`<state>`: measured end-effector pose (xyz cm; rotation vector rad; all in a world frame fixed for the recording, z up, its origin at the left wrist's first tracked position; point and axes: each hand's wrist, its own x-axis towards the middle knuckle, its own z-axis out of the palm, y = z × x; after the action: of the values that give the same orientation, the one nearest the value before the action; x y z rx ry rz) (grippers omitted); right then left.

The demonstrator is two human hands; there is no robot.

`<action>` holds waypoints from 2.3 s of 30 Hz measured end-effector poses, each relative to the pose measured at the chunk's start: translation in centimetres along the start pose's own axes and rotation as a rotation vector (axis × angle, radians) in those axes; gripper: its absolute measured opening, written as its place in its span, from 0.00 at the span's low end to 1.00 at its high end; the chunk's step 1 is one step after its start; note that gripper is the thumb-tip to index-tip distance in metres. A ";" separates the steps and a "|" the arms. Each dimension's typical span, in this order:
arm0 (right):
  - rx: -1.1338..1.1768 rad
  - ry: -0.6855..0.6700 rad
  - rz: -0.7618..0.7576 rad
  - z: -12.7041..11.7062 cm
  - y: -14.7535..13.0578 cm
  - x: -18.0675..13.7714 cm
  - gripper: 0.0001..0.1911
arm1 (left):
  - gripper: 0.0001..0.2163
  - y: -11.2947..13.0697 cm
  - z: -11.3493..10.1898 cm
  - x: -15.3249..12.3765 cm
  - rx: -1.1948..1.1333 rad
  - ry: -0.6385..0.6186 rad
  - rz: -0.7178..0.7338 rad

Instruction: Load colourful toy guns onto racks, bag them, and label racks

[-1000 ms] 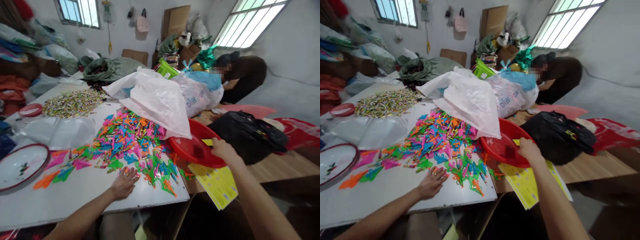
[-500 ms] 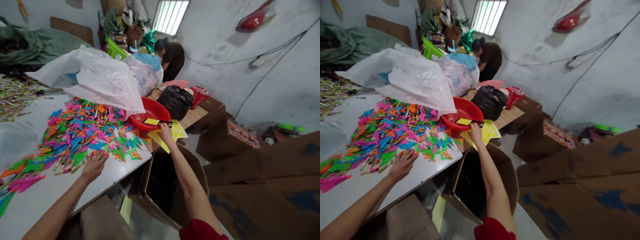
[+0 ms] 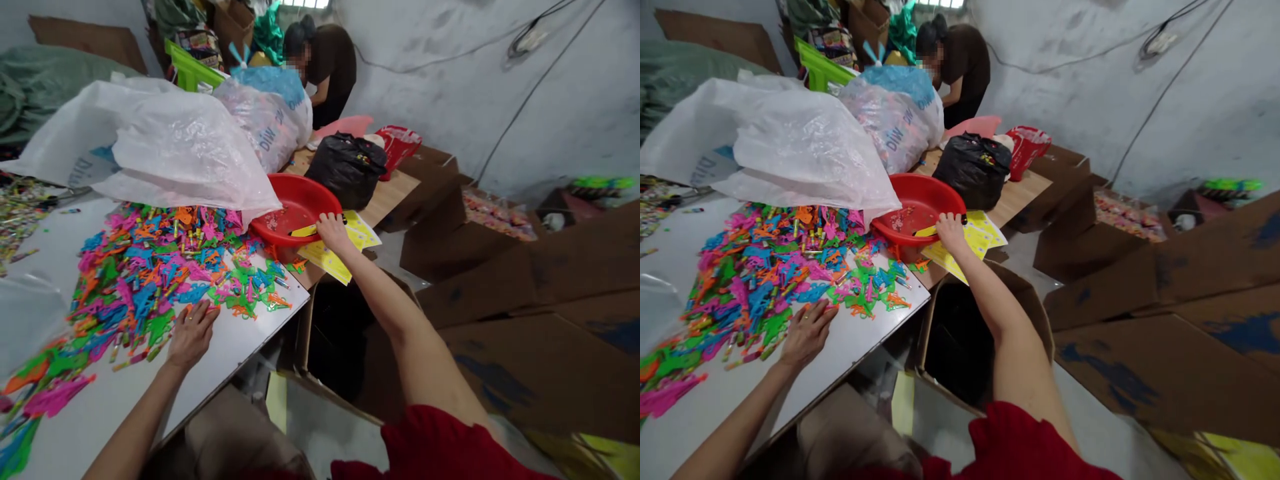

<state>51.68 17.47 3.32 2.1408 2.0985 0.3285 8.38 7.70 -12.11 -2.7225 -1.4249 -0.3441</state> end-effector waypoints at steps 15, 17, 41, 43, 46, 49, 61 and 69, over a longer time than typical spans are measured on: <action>1.065 -0.038 -0.061 -3.0 -4.8 -16.8 0.17 | 0.19 1.3 -3.9 0.8 -0.376 0.042 -0.257; 1.261 -0.241 -0.199 -1.5 -9.8 -19.6 0.16 | 0.23 2.0 -5.4 -1.2 -0.511 0.033 -0.292; 0.525 -0.117 -0.402 -3.0 -31.3 1.2 0.16 | 0.16 -4.1 -6.6 -17.4 -0.173 0.180 -0.504; 0.495 -0.087 -0.317 -3.4 -33.0 3.7 0.18 | 0.15 -2.8 -5.4 -18.5 -0.028 0.225 -0.387; 0.464 -0.057 -0.243 -3.7 -35.2 6.0 0.18 | 0.18 -1.3 -3.7 -19.5 0.123 0.261 -0.324; 0.448 -0.015 -0.259 -3.9 -36.1 6.8 0.18 | 0.20 -0.9 -2.7 -19.8 0.151 0.283 -0.332; 0.479 0.050 -0.185 -5.0 -30.6 -1.4 0.12 | 0.17 -1.0 -2.8 -20.2 -0.054 0.283 -0.416; 1.061 -0.048 -0.466 -6.6 -34.7 -11.0 0.09 | 0.24 -0.8 -10.5 -13.2 -0.946 0.559 -0.881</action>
<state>16.26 7.02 0.59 1.8037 3.0074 -1.0937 -1.35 -3.99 -4.80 -1.8188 -2.5465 -2.0327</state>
